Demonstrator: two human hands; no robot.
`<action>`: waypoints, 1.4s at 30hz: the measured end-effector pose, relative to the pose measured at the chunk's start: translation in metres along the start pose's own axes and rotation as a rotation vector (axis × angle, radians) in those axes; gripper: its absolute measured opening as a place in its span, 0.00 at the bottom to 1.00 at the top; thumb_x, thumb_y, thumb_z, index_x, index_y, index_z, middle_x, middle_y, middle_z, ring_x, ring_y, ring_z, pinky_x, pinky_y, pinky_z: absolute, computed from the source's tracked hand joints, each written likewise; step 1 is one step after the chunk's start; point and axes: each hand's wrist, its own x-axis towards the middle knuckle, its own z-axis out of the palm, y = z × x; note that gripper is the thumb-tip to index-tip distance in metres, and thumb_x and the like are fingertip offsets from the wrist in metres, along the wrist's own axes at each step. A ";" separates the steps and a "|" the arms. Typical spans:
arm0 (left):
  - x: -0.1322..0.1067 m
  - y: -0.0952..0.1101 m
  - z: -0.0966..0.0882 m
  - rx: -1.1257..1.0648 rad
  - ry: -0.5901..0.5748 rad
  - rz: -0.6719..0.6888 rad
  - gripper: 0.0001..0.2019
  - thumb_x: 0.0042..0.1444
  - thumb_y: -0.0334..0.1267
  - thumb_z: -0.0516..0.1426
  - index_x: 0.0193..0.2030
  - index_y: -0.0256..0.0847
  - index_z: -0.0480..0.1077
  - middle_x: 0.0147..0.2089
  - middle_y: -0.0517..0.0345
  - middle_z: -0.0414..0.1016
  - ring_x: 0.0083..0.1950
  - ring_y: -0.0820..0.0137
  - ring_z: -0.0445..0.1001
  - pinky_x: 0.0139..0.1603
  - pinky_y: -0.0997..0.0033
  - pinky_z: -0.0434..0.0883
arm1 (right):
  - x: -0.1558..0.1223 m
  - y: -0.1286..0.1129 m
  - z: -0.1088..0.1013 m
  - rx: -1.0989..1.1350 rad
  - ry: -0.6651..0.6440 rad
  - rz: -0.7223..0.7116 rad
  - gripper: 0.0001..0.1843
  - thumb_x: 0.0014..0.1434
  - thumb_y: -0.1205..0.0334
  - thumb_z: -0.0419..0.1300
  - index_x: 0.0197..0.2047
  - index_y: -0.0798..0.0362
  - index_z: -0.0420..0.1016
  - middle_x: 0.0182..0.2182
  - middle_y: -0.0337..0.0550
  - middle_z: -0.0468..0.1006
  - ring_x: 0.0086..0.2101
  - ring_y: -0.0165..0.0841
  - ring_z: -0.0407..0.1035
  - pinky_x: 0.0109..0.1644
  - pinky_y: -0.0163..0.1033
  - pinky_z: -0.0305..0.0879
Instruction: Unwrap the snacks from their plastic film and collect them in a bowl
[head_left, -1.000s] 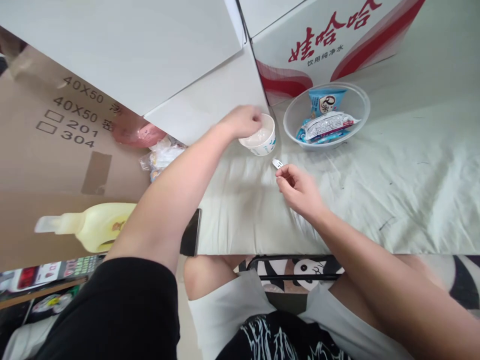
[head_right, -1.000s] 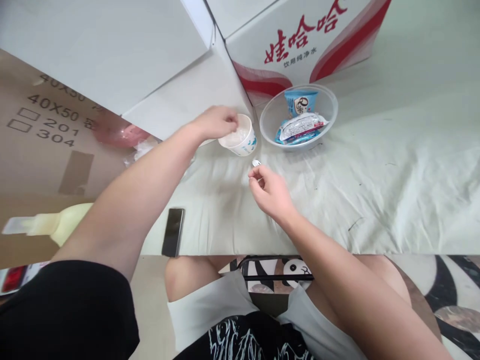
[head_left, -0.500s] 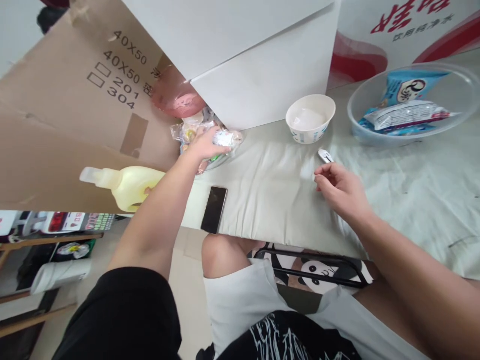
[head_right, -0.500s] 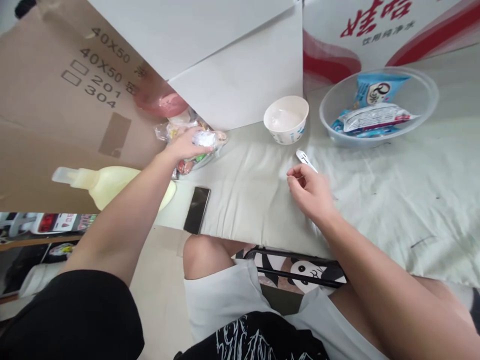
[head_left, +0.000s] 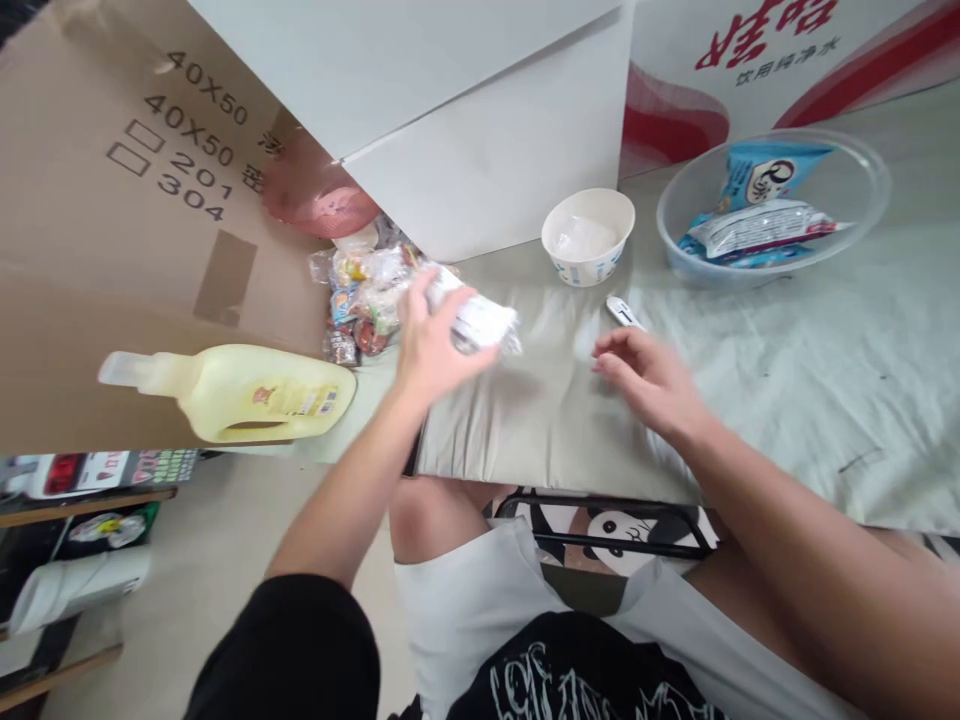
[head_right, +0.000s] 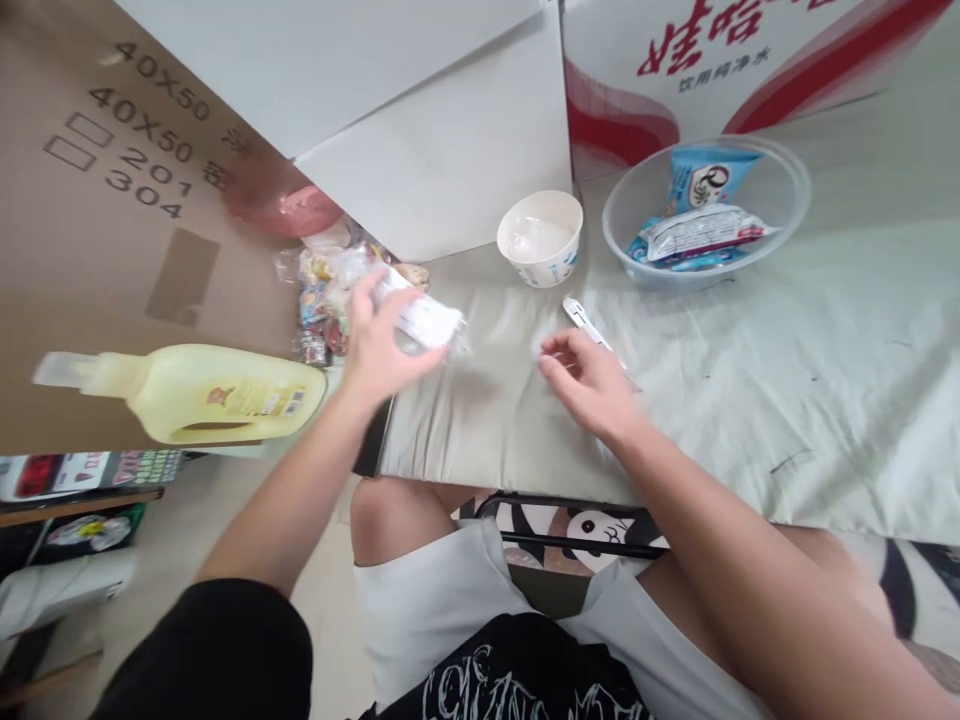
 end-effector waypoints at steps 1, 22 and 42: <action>-0.010 0.016 0.015 -0.036 -0.012 0.050 0.34 0.39 0.42 0.73 0.56 0.46 0.73 0.73 0.45 0.53 0.75 0.39 0.52 0.74 0.40 0.53 | 0.000 -0.001 0.002 0.067 -0.063 -0.020 0.16 0.57 0.50 0.63 0.45 0.48 0.72 0.43 0.45 0.80 0.41 0.39 0.76 0.42 0.44 0.72; -0.045 0.015 0.081 -1.658 -0.541 -0.735 0.20 0.46 0.53 0.70 0.37 0.40 0.77 0.35 0.52 0.83 0.38 0.58 0.83 0.33 0.60 0.81 | -0.023 0.007 0.018 -0.236 -0.195 -0.311 0.17 0.72 0.53 0.51 0.59 0.43 0.73 0.51 0.49 0.77 0.50 0.42 0.73 0.53 0.52 0.74; -0.051 0.023 0.100 -1.590 -0.523 -0.560 0.25 0.50 0.49 0.71 0.51 0.40 0.76 0.50 0.50 0.82 0.55 0.59 0.80 0.58 0.59 0.75 | -0.014 0.031 0.045 -0.312 -0.030 -0.534 0.09 0.64 0.55 0.65 0.34 0.46 0.84 0.55 0.47 0.66 0.54 0.41 0.68 0.48 0.47 0.77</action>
